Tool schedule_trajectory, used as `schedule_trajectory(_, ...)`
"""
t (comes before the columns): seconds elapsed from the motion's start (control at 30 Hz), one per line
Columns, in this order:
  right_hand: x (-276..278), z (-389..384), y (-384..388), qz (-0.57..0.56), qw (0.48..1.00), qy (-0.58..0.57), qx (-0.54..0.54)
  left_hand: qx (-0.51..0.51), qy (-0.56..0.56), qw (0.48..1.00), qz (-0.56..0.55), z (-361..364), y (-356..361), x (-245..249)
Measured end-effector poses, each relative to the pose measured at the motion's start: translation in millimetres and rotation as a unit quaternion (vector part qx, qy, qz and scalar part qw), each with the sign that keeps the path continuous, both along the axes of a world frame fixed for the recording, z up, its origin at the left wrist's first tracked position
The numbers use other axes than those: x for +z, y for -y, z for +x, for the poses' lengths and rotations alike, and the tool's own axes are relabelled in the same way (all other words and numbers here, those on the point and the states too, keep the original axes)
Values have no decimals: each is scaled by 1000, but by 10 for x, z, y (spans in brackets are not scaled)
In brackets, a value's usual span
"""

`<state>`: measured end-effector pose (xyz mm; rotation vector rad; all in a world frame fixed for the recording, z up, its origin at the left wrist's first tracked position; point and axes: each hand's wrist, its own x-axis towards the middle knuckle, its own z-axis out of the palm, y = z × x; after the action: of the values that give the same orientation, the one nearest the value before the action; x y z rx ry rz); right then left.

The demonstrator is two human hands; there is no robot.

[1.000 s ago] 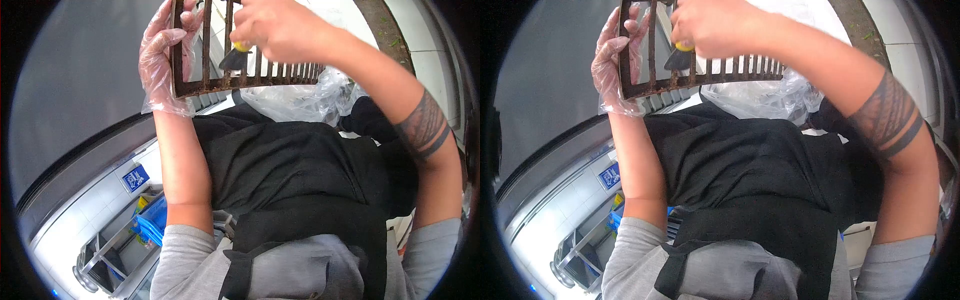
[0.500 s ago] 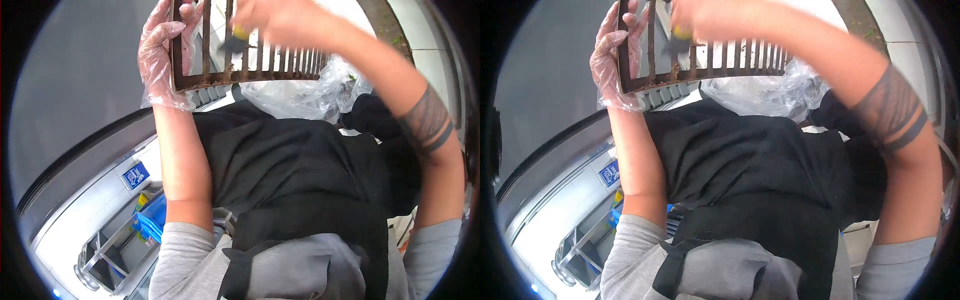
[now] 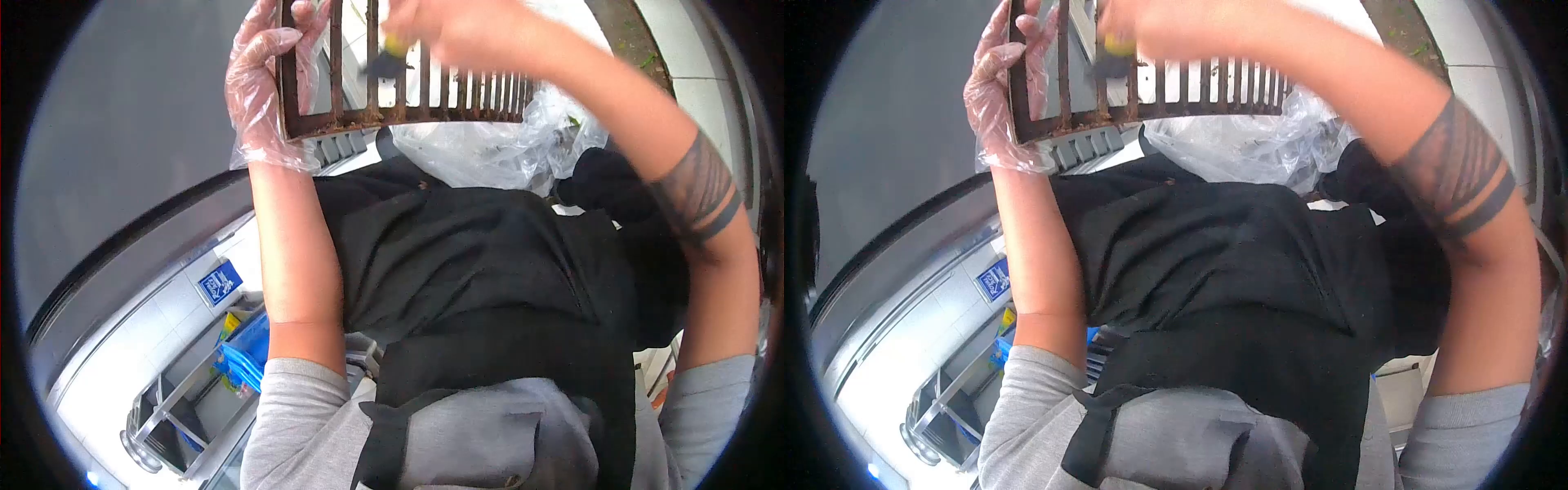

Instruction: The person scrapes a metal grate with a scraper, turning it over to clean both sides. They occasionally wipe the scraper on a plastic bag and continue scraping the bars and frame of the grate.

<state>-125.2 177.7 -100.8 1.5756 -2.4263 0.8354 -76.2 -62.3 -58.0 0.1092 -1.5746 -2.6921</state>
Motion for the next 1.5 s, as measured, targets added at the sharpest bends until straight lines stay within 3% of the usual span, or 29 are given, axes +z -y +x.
schedule_trajectory(0.03,109,156,11,42,996,17,80,-3,-6,1000,2,-20,24,5)
schedule_trajectory(0.1,11,312,88,-68,997,18,39,-22,11,998,-54,-29,32,42)
schedule_trajectory(0.17,-10,253,30,-24,998,21,47,-15,26,998,-58,17,-22,68)
schedule_trajectory(0.23,32,153,-22,-22,991,35,127,-35,22,999,-22,59,-97,100)
schedule_trajectory(0.27,-277,70,121,-78,987,40,135,-3,27,998,-54,59,-167,116)
schedule_trajectory(0.3,-253,47,122,-76,987,38,136,-2,25,998,-52,51,-187,107)
schedule_trajectory(0.4,-125,-24,89,-44,974,115,188,-36,-15,997,-70,-2,-129,-6)
schedule_trajectory(0.47,102,23,23,38,976,30,214,-36,-2,996,-84,-19,-101,22)
schedule_trajectory(0.6,70,-20,-165,6,986,-36,162,-54,-11,996,-71,-30,-81,-15)
schedule_trajectory(0.67,109,-20,-250,-9,999,-17,47,-63,-20,996,-59,-26,-77,-15)
schedule_trajectory(0.77,76,-20,-201,-29,997,-67,-15,-51,-20,996,-72,1,-144,39)
schedule_trajectory(0.83,208,121,-129,42,997,-67,1,-39,4,992,-117,6,-133,74)
schedule_trajectory(0.97,152,303,9,-14,997,-34,61,-39,11,996,-76,40,-76,58)
schedule_trajectory(1.07,62,173,-88,2,997,-66,-33,-28,7,997,-65,50,-173,77)
schedule_trajectory(1.17,-27,472,44,-57,998,-2,7,-53,-4,996,-71,7,-43,6)
schedule_trajectory(1.23,-52,392,68,-74,997,-28,7,-49,0,997,-60,10,-110,62)
schedule_trajectory(1.33,130,289,-12,39,996,42,75,-38,6,996,-75,61,-226,109)
schedule_trajectory(1.5,45,196,45,53,990,98,84,-32,6,991,-130,-8,-202,91)
